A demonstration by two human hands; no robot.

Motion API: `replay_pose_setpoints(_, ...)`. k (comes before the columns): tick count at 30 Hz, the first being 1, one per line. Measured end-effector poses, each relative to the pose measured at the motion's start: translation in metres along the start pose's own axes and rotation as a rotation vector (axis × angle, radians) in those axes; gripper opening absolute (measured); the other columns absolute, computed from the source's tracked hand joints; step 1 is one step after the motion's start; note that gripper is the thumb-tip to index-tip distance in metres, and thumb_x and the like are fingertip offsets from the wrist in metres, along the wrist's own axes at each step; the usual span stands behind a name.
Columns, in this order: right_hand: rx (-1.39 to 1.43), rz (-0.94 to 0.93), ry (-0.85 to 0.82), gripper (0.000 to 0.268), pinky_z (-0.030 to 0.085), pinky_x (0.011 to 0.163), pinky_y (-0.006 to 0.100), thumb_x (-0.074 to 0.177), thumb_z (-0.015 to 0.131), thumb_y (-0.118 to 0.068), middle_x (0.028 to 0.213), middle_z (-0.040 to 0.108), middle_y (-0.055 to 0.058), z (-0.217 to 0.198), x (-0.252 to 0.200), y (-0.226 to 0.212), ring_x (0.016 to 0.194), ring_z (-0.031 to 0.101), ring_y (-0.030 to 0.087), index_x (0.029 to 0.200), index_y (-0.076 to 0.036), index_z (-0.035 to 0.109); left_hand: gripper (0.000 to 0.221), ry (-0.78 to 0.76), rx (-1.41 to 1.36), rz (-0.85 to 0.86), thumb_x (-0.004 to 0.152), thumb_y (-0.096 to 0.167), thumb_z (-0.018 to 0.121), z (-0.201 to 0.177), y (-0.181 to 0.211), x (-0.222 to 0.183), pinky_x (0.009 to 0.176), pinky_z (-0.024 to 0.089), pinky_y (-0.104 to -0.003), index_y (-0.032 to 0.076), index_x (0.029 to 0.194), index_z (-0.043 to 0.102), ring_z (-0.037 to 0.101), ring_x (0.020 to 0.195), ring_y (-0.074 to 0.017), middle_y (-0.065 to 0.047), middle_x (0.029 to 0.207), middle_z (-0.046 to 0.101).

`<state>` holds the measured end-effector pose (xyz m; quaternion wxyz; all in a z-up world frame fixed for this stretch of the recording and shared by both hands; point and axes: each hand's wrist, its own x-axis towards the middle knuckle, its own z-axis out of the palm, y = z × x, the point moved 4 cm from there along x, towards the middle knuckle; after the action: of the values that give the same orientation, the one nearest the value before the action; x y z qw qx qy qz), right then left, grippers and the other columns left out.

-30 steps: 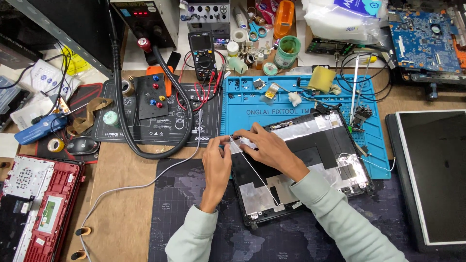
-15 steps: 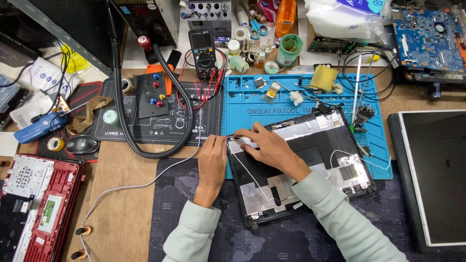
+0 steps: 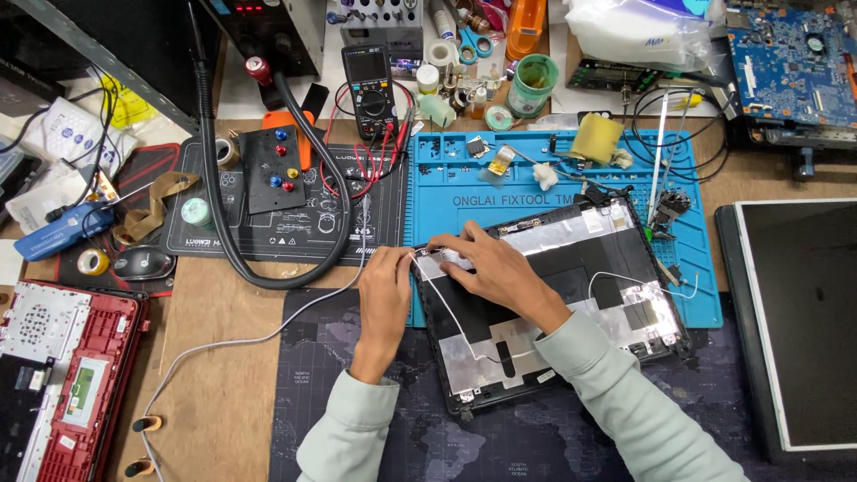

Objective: Cleaning a laptop motherboard and routing internal antenna cables into the screen housing.

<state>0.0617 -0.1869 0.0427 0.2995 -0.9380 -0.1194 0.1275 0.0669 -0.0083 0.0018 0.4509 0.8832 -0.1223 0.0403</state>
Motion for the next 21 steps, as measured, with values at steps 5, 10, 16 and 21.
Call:
replay_pose_setpoints(5,0.013,-0.020,0.020,0.029,0.054,0.080,0.048,0.100,0.060,-0.034,0.093,0.050,0.003,0.001,0.000,0.002,0.085,0.069,0.033,0.128,-0.037,0.061,0.017,-0.033,-0.063,-0.091,0.104,0.008,0.056,-0.011,-0.001,0.006,0.066,0.052,-0.034,0.004,0.103,0.073,0.067,0.078,-0.0247,-0.011,0.084,0.066)
replay_pose_setpoints(10,0.017,-0.019,0.014,0.028,0.053,0.081,0.048,0.100,0.059,-0.035,0.093,0.048,0.002,0.001,0.000,0.002,0.085,0.068,0.033,0.129,-0.037,0.060,0.017,-0.056,-0.176,-0.137,0.104,0.007,0.058,-0.019,0.006,0.007,0.063,0.050,-0.032,0.001,0.105,0.073,0.061,0.071,-0.0196,-0.012,0.079,0.065)
replay_pose_setpoints(16,0.007,-0.025,0.014,0.028,0.053,0.082,0.048,0.101,0.059,-0.034,0.094,0.048,0.002,-0.001,-0.001,-0.001,0.092,0.070,0.032,0.129,-0.036,0.060,0.008,-0.023,-0.194,-0.135,0.099,0.004,0.062,-0.023,0.007,0.008,0.062,0.051,-0.034,0.001,0.100,0.070,0.063,0.070,-0.0218,-0.015,0.078,0.068)
replay_pose_setpoints(21,0.005,-0.022,0.010,0.029,0.052,0.081,0.048,0.101,0.059,-0.033,0.093,0.048,0.002,0.000,-0.001,0.000,0.089,0.069,0.032,0.130,-0.036,0.060,0.008,-0.023,-0.118,-0.091,0.098,0.006,0.063,-0.025,0.010,0.010,0.064,0.054,-0.035,0.004,0.098,0.071,0.068,0.073,-0.0281,-0.016,0.079,0.069)
